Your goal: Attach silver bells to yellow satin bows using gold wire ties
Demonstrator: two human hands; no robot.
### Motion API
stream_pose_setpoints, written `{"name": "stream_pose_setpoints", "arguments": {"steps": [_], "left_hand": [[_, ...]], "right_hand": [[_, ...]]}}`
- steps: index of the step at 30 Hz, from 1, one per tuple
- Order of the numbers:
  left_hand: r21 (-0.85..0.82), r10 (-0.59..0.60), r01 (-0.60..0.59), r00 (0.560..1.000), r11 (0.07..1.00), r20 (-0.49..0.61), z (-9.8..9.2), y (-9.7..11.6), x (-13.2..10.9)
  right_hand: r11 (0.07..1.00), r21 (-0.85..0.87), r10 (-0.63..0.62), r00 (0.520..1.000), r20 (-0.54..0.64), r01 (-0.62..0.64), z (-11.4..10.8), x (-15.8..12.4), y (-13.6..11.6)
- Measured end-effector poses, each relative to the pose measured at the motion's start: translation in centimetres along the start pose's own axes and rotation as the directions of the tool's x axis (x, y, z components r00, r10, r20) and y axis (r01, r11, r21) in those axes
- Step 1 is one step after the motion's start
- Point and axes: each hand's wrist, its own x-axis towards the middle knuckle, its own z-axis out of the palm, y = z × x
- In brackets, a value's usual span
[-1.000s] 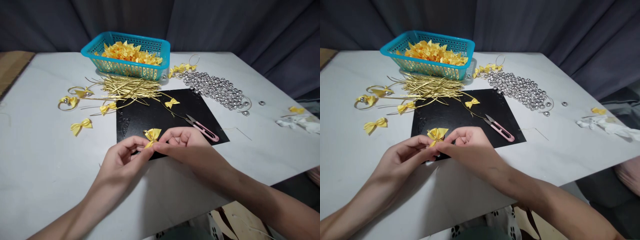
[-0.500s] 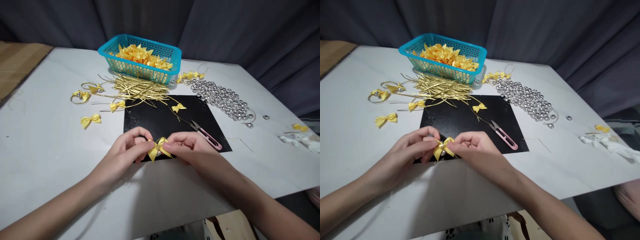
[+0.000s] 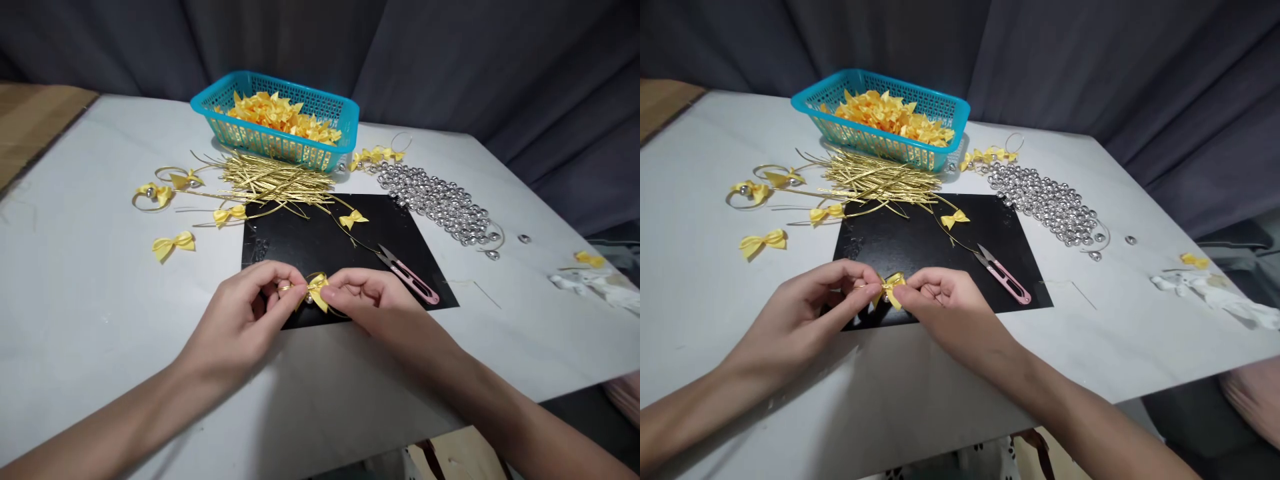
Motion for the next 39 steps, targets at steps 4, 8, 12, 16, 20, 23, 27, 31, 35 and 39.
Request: {"name": "stream_pose_setpoints", "arguments": {"steps": [4, 8, 12, 16, 20, 23, 27, 31, 35, 39], "left_hand": [[0.043, 0.054, -0.057, 0.996, 0.997, 0.068, -0.1, -0.4, -0.2], [0.112, 0.101, -0.109, 0.992, 0.988, 0.073, -0.1, -0.6, -0.5], [-0.003, 0.045, -0.045, 0.995, 0.999, 0.089, 0.0, -0.4, -0.5], [-0.127, -0.084, 0.099, 0.990, 0.987, 0.117, 0.0, 0.0, -0.6], [-0.193, -0.143, 0.149, 0.989, 0.970, 0.045, -0.1, 0.2, -0.5], [-0.249, -0.222, 0.223, 0.974, 0.942, 0.034, -0.1, 0.5, -0.2], [-0.152, -0.216, 0.235, 0.968, 0.960, 0.130, -0.2, 0.6, 0.0], [-0.055, -0.174, 0.185, 0.971, 0.981, 0.166, -0.4, 0.4, -0.1], [-0.148, -0.280, 0.311, 0.940, 0.939, 0.194, -0.5, 0.5, 0.0], [-0.352, -0.408, 0.479, 0.875, 0.804, 0.260, -0.7, 1.0, 0.2]], "right_hand": [[1.000, 0.002, 0.021, 1.000, -0.007, -0.021, 0.2, 0.2, 0.1], [0.999, 0.030, 0.042, 0.999, 0.004, -0.042, 0.3, 0.3, 0.0], [1.000, 0.018, 0.012, 0.999, 0.052, -0.013, 0.1, 0.4, 0.0], [0.999, -0.026, -0.026, 0.999, 0.028, 0.027, -0.2, 0.4, -0.2], [0.998, -0.046, -0.041, 0.999, 0.036, 0.042, -0.2, 0.3, -0.5], [0.996, -0.081, -0.033, 0.999, 0.026, 0.035, -0.2, 0.4, -0.4], [0.990, -0.137, -0.040, 0.999, 0.025, 0.043, -0.2, 0.4, -0.1], [0.981, -0.183, -0.068, 0.997, -0.044, 0.058, -0.4, 0.2, -0.2], [0.979, -0.149, -0.160, 0.979, -0.122, 0.142, -1.2, -0.1, -0.1], [0.936, -0.271, -0.266, 0.956, -0.121, 0.226, -1.7, -0.6, 0.2]]}}
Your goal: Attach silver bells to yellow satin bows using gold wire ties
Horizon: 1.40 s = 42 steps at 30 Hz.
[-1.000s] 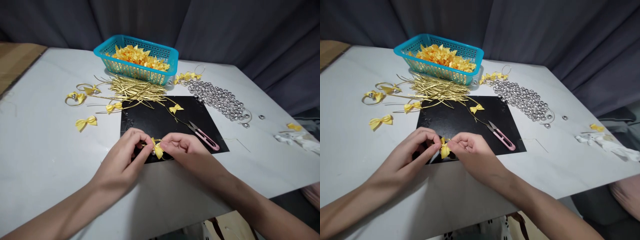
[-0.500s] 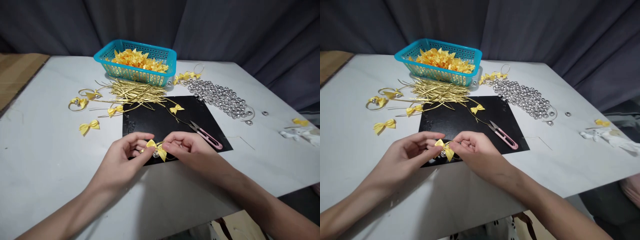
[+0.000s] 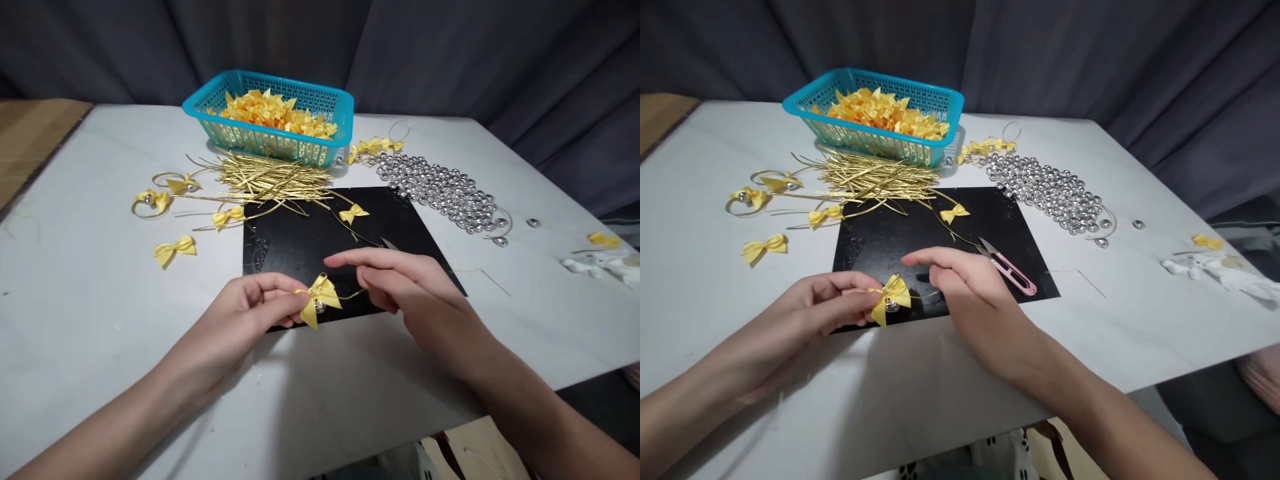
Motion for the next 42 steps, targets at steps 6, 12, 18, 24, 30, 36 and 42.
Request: {"name": "stream_pose_setpoints", "arguments": {"steps": [6, 12, 18, 24, 30, 36, 42], "left_hand": [[-0.174, -0.032, 0.034, 0.999, 0.984, 0.017, 0.0, -0.1, 0.0], [-0.150, 0.005, -0.014, 0.998, 0.989, -0.056, -0.1, 0.0, 0.1], [-0.244, -0.044, 0.038, 0.999, 0.969, -0.021, 0.1, -0.2, 0.0], [-0.358, -0.061, 0.045, 0.998, 0.933, -0.033, 0.0, -0.6, -0.1], [-0.405, -0.066, 0.035, 0.996, 0.913, -0.061, 0.1, -0.5, -0.1], [-0.392, -0.048, 0.027, 0.998, 0.919, -0.044, 0.2, -0.5, -0.2], [-0.373, -0.054, 0.025, 0.996, 0.927, -0.068, 0.2, -0.6, -0.2]], "right_hand": [[0.962, -0.093, -0.259, 0.965, -0.028, 0.256, 0.2, -1.1, -0.7], [0.880, -0.219, -0.443, 0.895, -0.052, 0.422, 0.8, -1.7, -0.6], [0.868, -0.213, -0.463, 0.886, -0.021, 0.448, 1.5, -1.7, -0.3], [0.907, -0.242, -0.354, 0.935, 0.006, 0.345, 1.7, -1.9, -0.3], [0.910, -0.252, -0.345, 0.938, -0.016, 0.330, 1.9, -2.1, -0.1], [0.900, -0.262, -0.362, 0.932, -0.007, 0.348, 1.9, -2.1, -0.1], [0.886, -0.268, -0.393, 0.919, -0.002, 0.378, 2.1, -1.9, 0.1]]}}
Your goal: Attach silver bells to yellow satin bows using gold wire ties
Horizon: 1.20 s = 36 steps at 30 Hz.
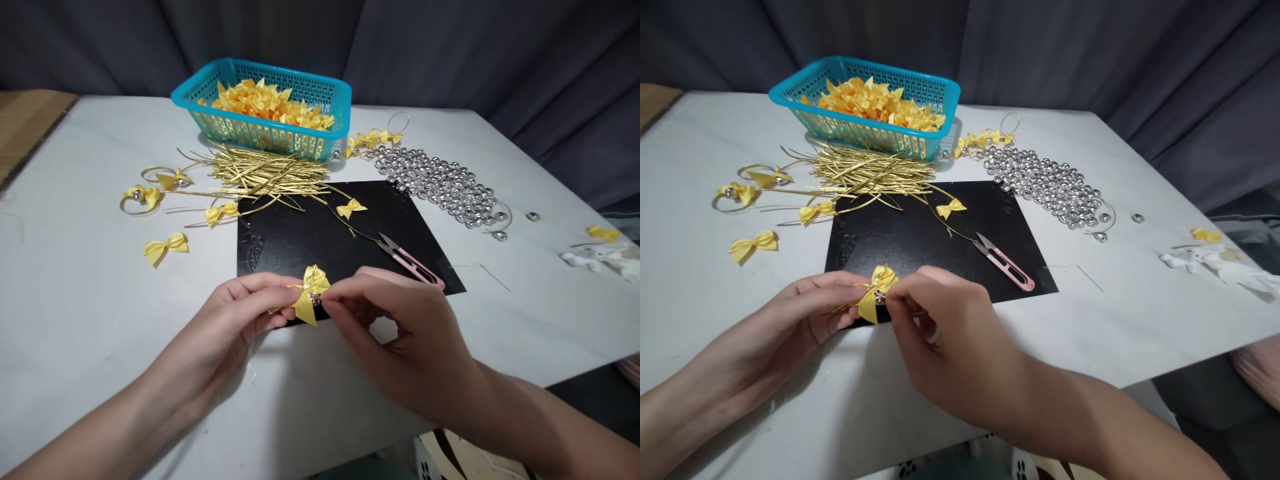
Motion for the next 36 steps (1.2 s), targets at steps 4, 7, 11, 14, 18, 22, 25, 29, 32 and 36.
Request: {"name": "stream_pose_setpoints", "arguments": {"steps": [4, 7, 11, 14, 18, 22, 25, 29, 32, 36], "left_hand": [[-0.016, -0.007, 0.007, 1.000, 1.000, 0.000, 0.35, 0.25, 0.01], [-0.023, -0.015, 0.015, 1.000, 1.000, -0.001, 0.41, 0.43, -0.09], [-0.039, -0.038, 0.039, 0.999, 0.998, 0.023, 0.21, 0.39, -0.28], [-0.042, -0.048, 0.051, 0.997, 0.998, 0.065, 0.06, 0.19, -0.28], [-0.029, -0.041, 0.044, 0.994, 0.999, 0.103, -0.03, 0.11, -0.14], [0.109, -0.013, 0.003, 0.996, 0.994, 0.084, -0.18, 0.36, -0.01], [0.195, 0.004, -0.022, 0.996, 0.981, 0.090, -0.29, 0.45, 0.03], [0.200, 0.042, -0.065, 0.992, 0.978, 0.117, -0.30, 0.27, -0.06], [0.200, 0.084, -0.110, 0.987, 0.974, 0.136, -0.28, 0.16, -0.16], [0.233, 0.127, -0.168, 0.975, 0.958, 0.180, -0.17, 0.30, -0.16]], "right_hand": [[1.000, -0.002, -0.026, 0.999, -0.030, 0.026, 0.12, -0.15, 0.12], [0.999, -0.009, -0.039, 0.999, -0.031, 0.039, 0.13, -0.20, 0.11], [0.999, -0.016, -0.041, 0.999, -0.030, 0.041, 0.09, -0.11, 0.06], [0.999, -0.014, -0.047, 0.999, -0.026, 0.047, -0.02, -0.05, 0.04], [0.997, -0.014, -0.079, 0.997, -0.026, 0.079, -0.18, -0.03, -0.06], [0.996, 0.013, -0.083, 0.994, -0.067, 0.084, -0.17, -0.06, -0.08], [0.997, 0.028, -0.076, 0.993, -0.092, 0.079, -0.13, -0.05, 0.02], [0.997, 0.028, -0.073, 0.992, -0.100, 0.076, -0.18, 0.03, 0.06], [0.996, 0.012, -0.085, 0.991, -0.103, 0.086, -0.23, 0.06, 0.02], [0.996, -0.031, -0.082, 0.991, -0.110, 0.079, -0.25, 0.09, 0.07]]}}
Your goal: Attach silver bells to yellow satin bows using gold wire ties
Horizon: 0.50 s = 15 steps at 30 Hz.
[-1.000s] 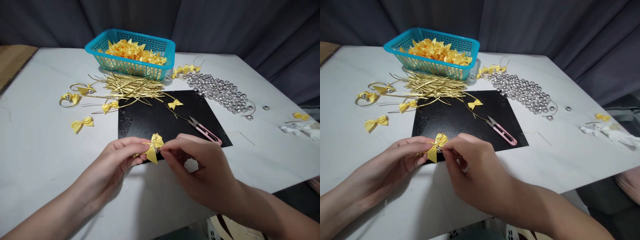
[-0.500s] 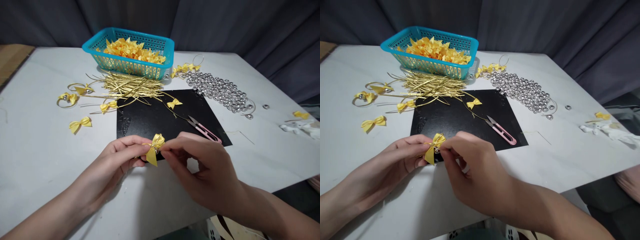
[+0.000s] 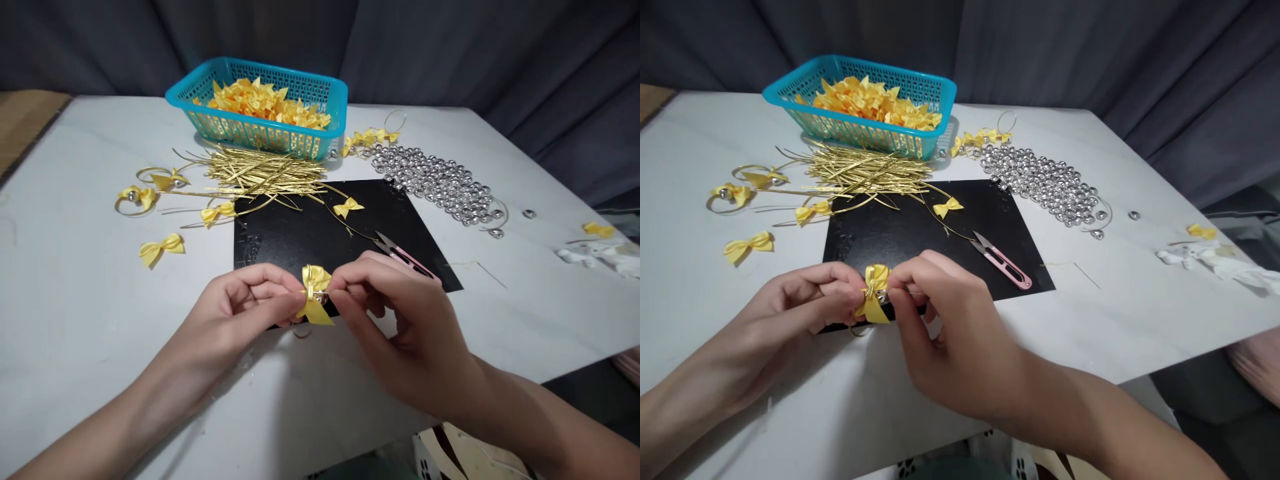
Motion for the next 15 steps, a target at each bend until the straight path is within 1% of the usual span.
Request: {"name": "stream_pose_setpoints", "arguments": {"steps": [4, 7, 9, 12, 15], "left_hand": [[0.130, 0.040, -0.041, 0.999, 0.991, 0.006, 0.07, 0.14, 0.14], [0.239, 0.088, -0.079, 0.996, 0.968, -0.027, 0.08, 0.13, 0.26], [0.275, 0.105, -0.085, 0.993, 0.958, -0.057, 0.14, 0.15, 0.37], [0.267, 0.081, -0.056, 0.993, 0.962, -0.083, 0.34, 0.23, 0.53], [0.231, 0.041, -0.021, 0.995, 0.973, -0.086, 0.58, 0.20, 0.56]], "right_hand": [[1.000, -0.014, 0.007, 1.000, 0.001, -0.007, 0.09, 0.19, 0.18], [1.000, 0.009, 0.011, 1.000, 0.014, -0.011, 0.08, 0.29, 0.18], [0.999, 0.037, 0.031, 0.999, 0.026, -0.032, 0.00, 0.24, 0.09], [0.984, 0.135, 0.109, 0.992, 0.059, -0.117, -0.19, 0.12, -0.10], [0.934, 0.261, 0.215, 0.968, 0.132, -0.243, -0.30, 0.21, -0.28]]}}
